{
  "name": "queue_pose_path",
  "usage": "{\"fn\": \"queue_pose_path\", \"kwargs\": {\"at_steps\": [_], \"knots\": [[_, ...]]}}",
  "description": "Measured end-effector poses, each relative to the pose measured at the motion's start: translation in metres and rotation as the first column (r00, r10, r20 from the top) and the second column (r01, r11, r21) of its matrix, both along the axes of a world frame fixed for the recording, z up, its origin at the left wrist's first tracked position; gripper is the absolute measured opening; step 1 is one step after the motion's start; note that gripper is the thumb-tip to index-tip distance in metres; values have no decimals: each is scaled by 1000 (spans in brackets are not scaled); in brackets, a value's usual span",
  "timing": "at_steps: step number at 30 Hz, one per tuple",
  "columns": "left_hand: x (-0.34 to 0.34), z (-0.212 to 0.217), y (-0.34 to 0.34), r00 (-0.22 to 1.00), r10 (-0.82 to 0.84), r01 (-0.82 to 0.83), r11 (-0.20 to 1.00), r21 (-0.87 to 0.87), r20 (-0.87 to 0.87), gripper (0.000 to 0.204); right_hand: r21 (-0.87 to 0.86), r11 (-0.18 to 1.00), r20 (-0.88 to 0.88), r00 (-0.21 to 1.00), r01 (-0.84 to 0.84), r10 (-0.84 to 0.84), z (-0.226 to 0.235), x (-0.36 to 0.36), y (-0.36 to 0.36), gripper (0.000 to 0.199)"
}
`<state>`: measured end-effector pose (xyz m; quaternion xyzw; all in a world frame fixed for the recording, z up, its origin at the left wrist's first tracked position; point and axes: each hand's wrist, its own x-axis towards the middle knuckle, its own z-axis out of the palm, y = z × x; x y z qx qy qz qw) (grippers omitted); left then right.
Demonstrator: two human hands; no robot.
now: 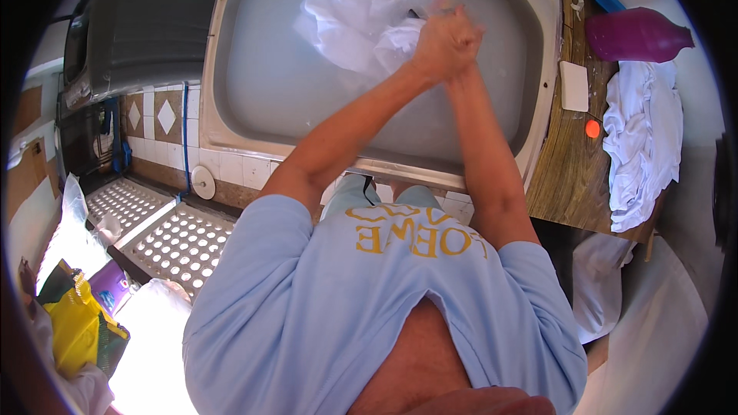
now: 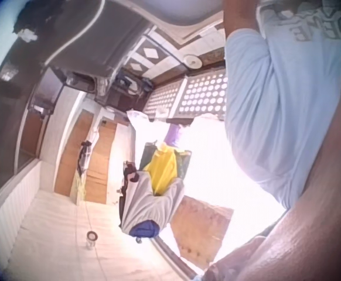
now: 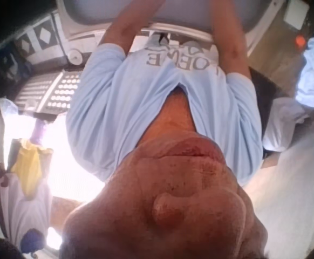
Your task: The person washes a white t-shirt by hand in a sink filled with soapy water, scrubbing the fabric against itself, rinsing it, and applying a liquid cleaning agent from a purple bottle to a specific spot before scrubbing it again.
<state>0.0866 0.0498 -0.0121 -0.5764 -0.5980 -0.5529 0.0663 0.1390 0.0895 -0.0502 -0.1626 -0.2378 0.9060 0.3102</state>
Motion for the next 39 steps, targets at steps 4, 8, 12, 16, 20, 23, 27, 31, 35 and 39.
{"fn": "queue_pose_path", "kwargs": {"at_steps": [4,8,12,16,20,23,27,31,35,39], "knots": [[-35,-6,-18,911,173,-71,960,-270,374,29,-285,946,327,944,152,-53,41,0,-11,37],[-84,-3,-37,608,330,13,905,-424,722,40,-263,937,344,930,229,-131,57,3,1,43],[-70,39,-59,243,247,247,919,-306,938,33,-150,961,437,887,233,-147,65,5,5,44],[-83,36,-70,447,61,479,826,-296,892,30,-99,970,458,875,224,-155,72,2,4,45],[-82,41,-71,499,60,474,816,-331,865,28,-91,976,436,889,200,-142,82,1,2,44],[-81,45,-67,487,49,440,849,-293,872,27,-66,980,384,911,190,-151,79,-3,6,39],[-82,45,-64,382,-23,403,904,-144,924,28,51,998,262,964,36,-49,64,-1,14,34],[-86,41,-64,373,8,350,925,-148,928,29,61,998,277,960,31,-47,73,-3,9,32],[-83,45,-63,383,2,319,938,-134,924,29,51,996,264,960,79,-90,79,-4,6,31],[-84,45,-62,365,-10,291,951,-104,931,29,77,992,236,965,101,-116,76,-3,9,29]]}}
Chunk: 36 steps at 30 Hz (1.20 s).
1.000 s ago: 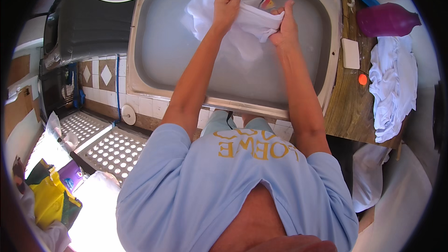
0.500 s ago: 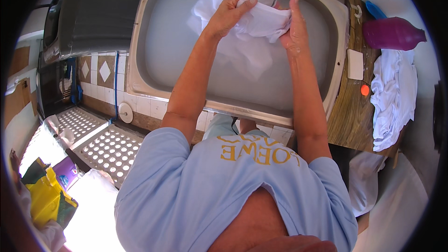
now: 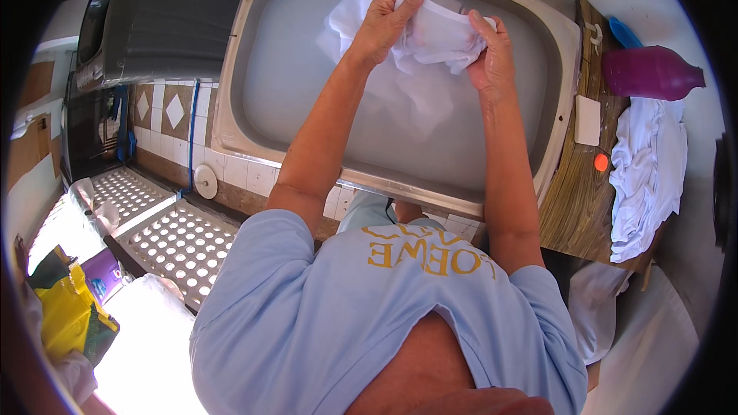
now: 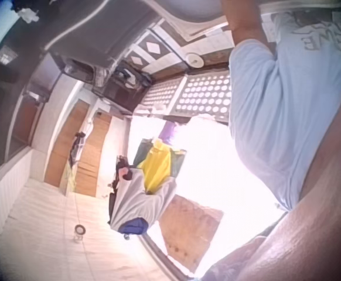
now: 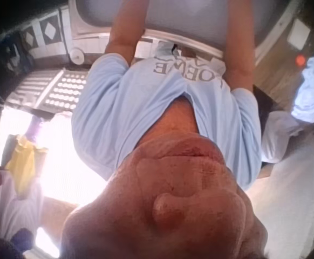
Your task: The person washes a white t-shirt by hand in a sink filled with soapy water, scrubbing the fabric against itself, rinsing it, and applying a liquid cleaning agent from a purple bottle to a specific spot before scrubbing it again.
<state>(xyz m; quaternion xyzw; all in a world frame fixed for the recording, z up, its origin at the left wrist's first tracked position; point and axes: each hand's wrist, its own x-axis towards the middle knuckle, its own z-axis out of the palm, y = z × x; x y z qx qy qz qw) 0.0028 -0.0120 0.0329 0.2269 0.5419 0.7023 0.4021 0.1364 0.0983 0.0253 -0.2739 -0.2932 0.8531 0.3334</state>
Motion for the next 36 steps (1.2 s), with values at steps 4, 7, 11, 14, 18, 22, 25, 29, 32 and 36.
{"fn": "queue_pose_path", "kwargs": {"at_steps": [4,7,11,14,18,22,25,29,32,36], "knots": [[0,-2,0,999,-5,5,1000,-15,-44,29,71,997,36,999,-15,12,2,3,4,25],[0,-17,4,968,22,-41,997,-68,-250,28,294,956,230,971,-3,-68,-13,3,12,25],[15,-45,6,677,-83,-132,964,-232,-731,24,762,577,576,715,-294,-396,-46,10,20,28],[18,-55,14,484,-223,-178,922,-345,-846,22,855,288,514,633,-431,-579,-66,9,24,30],[19,-92,17,258,-197,-268,926,-266,-946,22,808,217,542,548,-547,-637,-83,10,26,24],[11,-94,22,657,92,-226,971,-78,-748,23,174,984,327,941,25,-82,-75,11,33,19],[13,-37,24,999,-14,8,990,-140,-40,23,-377,926,46,998,-28,49,-44,7,21,21],[76,-13,53,853,81,21,982,189,-516,17,-407,861,-309,933,-306,185,-83,-4,22,28],[131,-17,63,365,46,85,993,82,-930,25,-56,806,-855,445,-589,266,-147,5,49,35],[64,-31,70,378,66,-119,993,22,-924,11,-335,937,-284,959,-101,2,-67,-6,-2,38]]}}
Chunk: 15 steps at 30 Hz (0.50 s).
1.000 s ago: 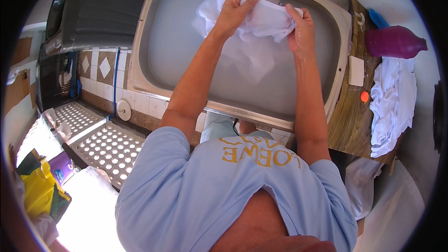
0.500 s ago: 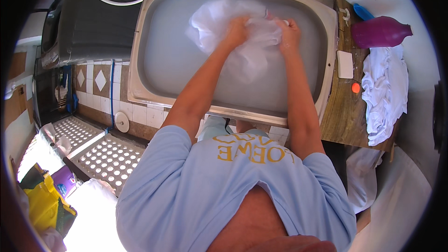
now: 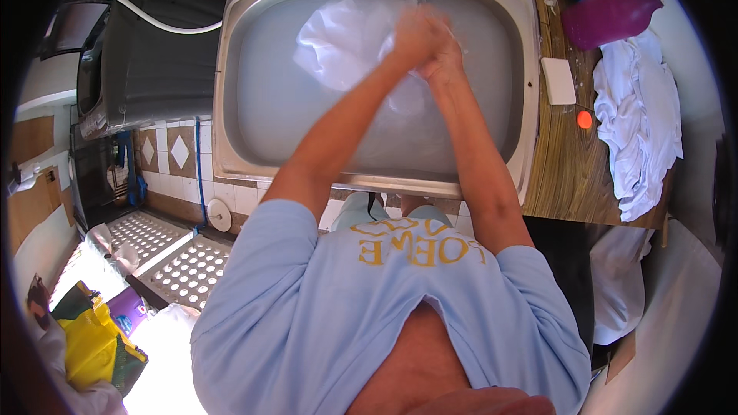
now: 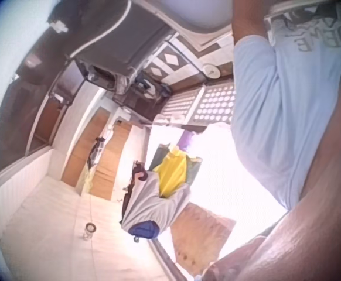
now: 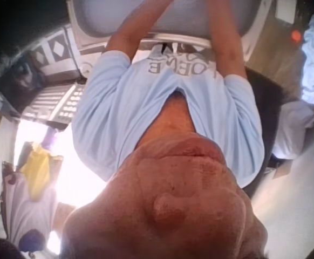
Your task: The person washes a white t-shirt by hand in a sink filled with soapy water, scrubbing the fabric against itself, rinsing it, and applying a liquid cleaning agent from a purple bottle to a specific spot before scrubbing it again.
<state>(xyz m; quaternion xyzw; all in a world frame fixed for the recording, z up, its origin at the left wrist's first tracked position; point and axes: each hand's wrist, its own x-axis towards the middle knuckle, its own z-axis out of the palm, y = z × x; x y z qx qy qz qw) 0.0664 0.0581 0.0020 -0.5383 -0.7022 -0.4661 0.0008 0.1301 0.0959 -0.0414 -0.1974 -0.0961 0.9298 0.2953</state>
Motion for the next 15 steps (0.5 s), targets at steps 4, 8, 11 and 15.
{"fn": "queue_pose_path", "kwargs": {"at_steps": [4,8,11,15], "knots": [[-23,2,6,993,42,-42,999,4,106,15,-42,999,203,979,-9,18,40,-3,-14,41],[-11,0,17,987,-11,14,1000,-14,157,16,84,979,-245,948,-187,203,-24,20,19,41],[-11,-14,1,977,29,-20,999,-46,211,17,-10,1000,304,953,17,-13,29,0,-12,40],[-15,-15,4,992,1,-40,947,317,124,21,-42,997,133,989,-67,72,43,0,-24,37]]}}
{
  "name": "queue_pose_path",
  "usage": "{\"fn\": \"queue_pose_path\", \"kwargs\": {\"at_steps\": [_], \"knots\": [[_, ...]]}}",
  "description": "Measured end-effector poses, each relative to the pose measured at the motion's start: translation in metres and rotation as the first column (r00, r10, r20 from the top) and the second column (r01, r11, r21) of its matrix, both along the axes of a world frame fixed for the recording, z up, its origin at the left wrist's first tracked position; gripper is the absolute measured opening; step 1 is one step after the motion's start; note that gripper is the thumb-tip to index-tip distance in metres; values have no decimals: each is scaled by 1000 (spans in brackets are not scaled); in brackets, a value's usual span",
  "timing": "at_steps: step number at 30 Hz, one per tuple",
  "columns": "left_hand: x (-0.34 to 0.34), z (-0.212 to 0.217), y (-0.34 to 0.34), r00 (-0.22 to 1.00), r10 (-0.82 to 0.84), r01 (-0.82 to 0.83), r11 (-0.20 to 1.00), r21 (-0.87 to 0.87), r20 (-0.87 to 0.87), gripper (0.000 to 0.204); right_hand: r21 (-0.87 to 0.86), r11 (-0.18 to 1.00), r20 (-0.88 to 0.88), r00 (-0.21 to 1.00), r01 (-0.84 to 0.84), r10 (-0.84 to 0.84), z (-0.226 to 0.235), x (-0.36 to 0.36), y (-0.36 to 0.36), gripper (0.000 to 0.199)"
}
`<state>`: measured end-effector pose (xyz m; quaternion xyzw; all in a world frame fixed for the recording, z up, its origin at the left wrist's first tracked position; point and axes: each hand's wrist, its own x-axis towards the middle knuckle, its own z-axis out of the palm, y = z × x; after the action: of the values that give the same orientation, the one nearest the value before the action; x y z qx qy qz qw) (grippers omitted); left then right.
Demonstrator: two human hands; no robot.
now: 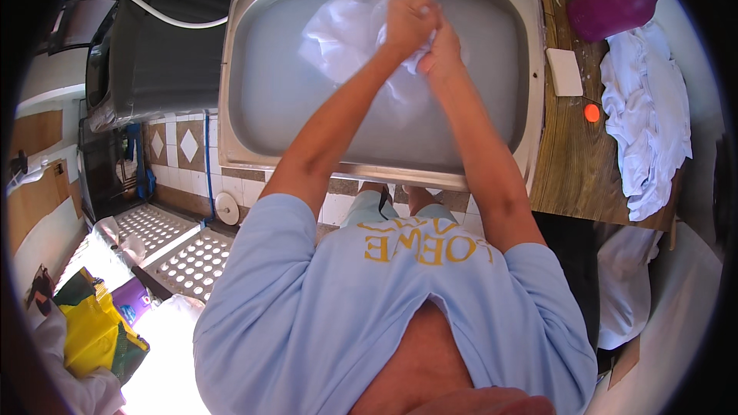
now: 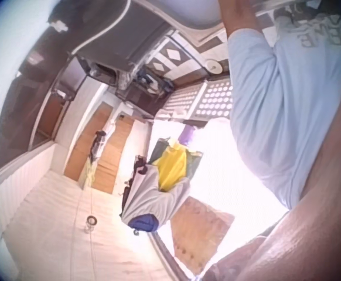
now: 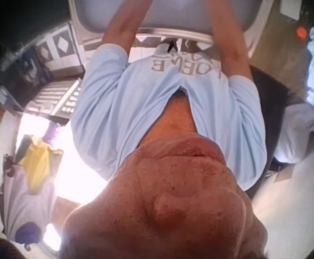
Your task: The person washes a white t-shirt by hand in a sink filled with soapy water, scrubbing the fabric against itself, rinsing it, and applying a liquid cleaning agent from a purple bottle to a specific spot before scrubbing it again.
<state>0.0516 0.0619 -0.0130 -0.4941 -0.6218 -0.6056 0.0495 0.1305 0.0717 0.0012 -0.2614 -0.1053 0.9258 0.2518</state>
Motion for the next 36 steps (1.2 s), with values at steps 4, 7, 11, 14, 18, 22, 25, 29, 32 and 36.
{"fn": "queue_pose_path", "kwargs": {"at_steps": [4,7,11,14,18,22,25,29,32,36], "knots": [[11,1,1,967,-59,90,989,-117,247,26,64,989,-462,875,-135,149,-50,18,37,31],[-20,8,-20,967,129,-60,953,-297,219,34,-62,988,174,976,142,-129,23,3,7,31],[-36,55,-27,753,-99,296,934,-201,650,52,122,989,65,994,84,-93,35,29,28,33],[-37,69,-34,715,-137,371,906,-206,685,49,370,924,69,995,-95,75,53,48,23,23],[-25,96,-34,711,-177,435,871,-229,680,48,544,783,113,951,-301,287,52,64,26,23],[-21,101,-26,714,-226,491,836,-245,663,52,563,760,129,944,-323,305,57,79,23,26],[-23,100,-17,725,-251,507,825,-251,641,49,556,774,119,951,-303,287,57,88,25,22],[-17,108,-10,718,-257,497,840,-217,646,48,563,788,74,964,-250,253,54,101,27,15],[-13,113,-7,713,-289,516,833,-199,639,48,536,813,82,973,-227,218,52,105,27,13],[-13,112,-3,736,-330,545,807,-228,591,49,536,827,78,986,-169,151,49,104,23,15]]}}
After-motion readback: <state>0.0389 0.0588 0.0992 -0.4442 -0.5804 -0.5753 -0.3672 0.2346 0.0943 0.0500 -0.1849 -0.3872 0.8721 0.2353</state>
